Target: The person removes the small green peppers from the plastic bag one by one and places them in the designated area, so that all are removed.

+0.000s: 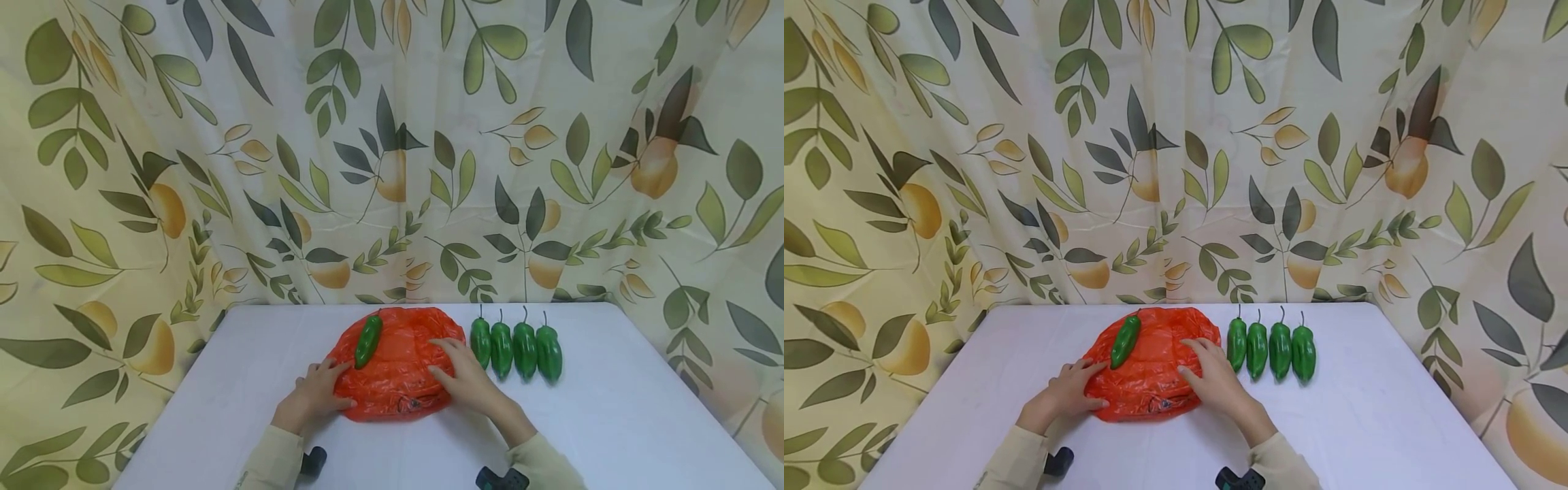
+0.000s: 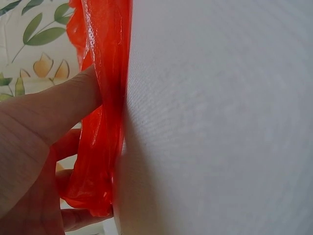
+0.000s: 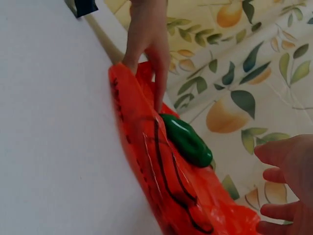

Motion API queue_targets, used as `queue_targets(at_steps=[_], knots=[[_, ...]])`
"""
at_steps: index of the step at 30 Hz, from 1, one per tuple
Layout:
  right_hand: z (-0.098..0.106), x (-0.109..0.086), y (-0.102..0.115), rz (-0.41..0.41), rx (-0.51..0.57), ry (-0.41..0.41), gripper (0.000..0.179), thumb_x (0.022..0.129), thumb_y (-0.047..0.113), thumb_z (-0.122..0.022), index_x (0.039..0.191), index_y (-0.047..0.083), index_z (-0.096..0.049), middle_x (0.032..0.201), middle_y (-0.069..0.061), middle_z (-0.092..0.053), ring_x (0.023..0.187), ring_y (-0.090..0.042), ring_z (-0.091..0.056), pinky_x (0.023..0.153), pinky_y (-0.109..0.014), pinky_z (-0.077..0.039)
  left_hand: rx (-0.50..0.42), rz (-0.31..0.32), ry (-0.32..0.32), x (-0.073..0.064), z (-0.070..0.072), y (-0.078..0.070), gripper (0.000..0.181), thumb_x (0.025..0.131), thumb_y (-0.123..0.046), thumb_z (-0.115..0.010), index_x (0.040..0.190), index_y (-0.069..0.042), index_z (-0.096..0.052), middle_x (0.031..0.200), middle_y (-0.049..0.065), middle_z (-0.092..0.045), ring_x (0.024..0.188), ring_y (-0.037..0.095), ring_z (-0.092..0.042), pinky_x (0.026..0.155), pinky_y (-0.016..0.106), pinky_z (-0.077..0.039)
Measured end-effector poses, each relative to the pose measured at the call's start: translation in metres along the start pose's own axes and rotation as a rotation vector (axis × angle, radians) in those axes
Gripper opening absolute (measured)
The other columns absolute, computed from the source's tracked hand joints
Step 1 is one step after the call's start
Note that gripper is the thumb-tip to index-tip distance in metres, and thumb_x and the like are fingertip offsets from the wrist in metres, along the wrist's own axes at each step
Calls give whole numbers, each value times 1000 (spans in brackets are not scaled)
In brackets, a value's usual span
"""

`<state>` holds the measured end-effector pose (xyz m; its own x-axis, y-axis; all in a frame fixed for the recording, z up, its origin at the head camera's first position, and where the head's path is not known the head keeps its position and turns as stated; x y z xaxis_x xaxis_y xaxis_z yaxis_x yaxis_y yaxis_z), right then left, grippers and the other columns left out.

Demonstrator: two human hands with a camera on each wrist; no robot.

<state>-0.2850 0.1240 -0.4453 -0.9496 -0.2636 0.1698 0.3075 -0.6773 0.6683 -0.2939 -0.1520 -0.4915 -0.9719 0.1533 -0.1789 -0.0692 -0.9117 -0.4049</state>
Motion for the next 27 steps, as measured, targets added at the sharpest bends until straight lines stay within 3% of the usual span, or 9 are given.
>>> queue_targets(at_steps=[14,27], knots=[[-37,17,24,21,99,81,49,98,24,-66,145,16,-52,152,-17,-45,141,-40,-43,109,-67,-42,-14,-16,-2,-4,2,-4,81,77,-39,-87,148,-20,-53,151,14,-46,133,39,-43,103,74,-41],[-69,30,29,-9,173,158,52,101,28,-61,150,17,-46,155,-15,-42,143,-38,-40,108,-68,-43,-16,-3,23,-3,2,-4,80,79,-39,-85,149,-21,-52,153,14,-45,135,40,-41,107,75,-37]])
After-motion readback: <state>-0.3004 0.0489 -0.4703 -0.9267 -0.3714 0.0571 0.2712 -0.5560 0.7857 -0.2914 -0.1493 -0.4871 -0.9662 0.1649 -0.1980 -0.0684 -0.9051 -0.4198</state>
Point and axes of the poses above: each hand's wrist, its own x-axis towards the middle knuckle, its own z-axis out of the back of the hand, y = z × x, the point moved 7 cm from there along x, towards the middle knuckle
